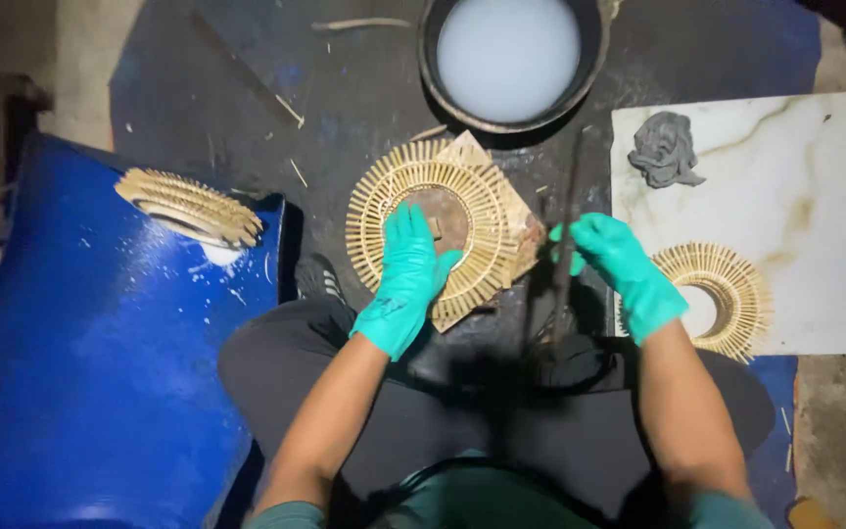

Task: Assembling and shaping circular bamboo decorative components using hand tools and adhesive.

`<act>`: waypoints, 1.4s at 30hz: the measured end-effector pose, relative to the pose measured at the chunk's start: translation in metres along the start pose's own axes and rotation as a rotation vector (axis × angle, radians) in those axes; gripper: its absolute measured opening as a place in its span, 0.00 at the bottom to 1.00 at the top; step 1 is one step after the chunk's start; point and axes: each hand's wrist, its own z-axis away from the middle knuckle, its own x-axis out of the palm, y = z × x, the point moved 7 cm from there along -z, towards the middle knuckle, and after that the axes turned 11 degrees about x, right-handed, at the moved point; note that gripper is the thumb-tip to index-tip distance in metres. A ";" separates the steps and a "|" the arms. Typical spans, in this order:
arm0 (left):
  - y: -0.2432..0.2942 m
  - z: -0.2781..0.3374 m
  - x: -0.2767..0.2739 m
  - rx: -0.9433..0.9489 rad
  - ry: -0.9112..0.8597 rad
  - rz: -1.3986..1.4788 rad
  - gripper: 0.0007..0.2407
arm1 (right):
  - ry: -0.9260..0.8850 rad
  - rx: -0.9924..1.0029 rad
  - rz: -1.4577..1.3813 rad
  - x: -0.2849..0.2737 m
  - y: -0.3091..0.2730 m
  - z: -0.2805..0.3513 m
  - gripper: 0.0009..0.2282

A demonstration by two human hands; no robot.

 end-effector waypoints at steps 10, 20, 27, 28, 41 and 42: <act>0.004 -0.025 0.005 -0.139 -0.278 -0.123 0.40 | 0.229 -0.242 -0.456 0.060 -0.048 0.131 0.21; 0.005 -0.025 0.002 -0.254 -0.329 -0.101 0.39 | 0.234 -0.010 -0.313 0.129 -0.012 0.132 0.22; 0.007 -0.031 -0.001 -0.270 -0.394 -0.084 0.41 | 0.204 0.128 -0.300 0.132 0.005 0.109 0.21; 0.007 -0.027 0.001 -0.270 -0.402 -0.078 0.41 | 0.210 0.137 -0.300 0.137 0.009 0.114 0.21; 0.007 -0.031 0.000 -0.225 -0.418 -0.071 0.41 | 0.268 0.161 -0.497 0.124 0.024 0.133 0.20; 0.006 -0.028 0.002 -0.223 -0.418 -0.074 0.40 | 0.224 0.133 -0.506 0.126 0.028 0.134 0.22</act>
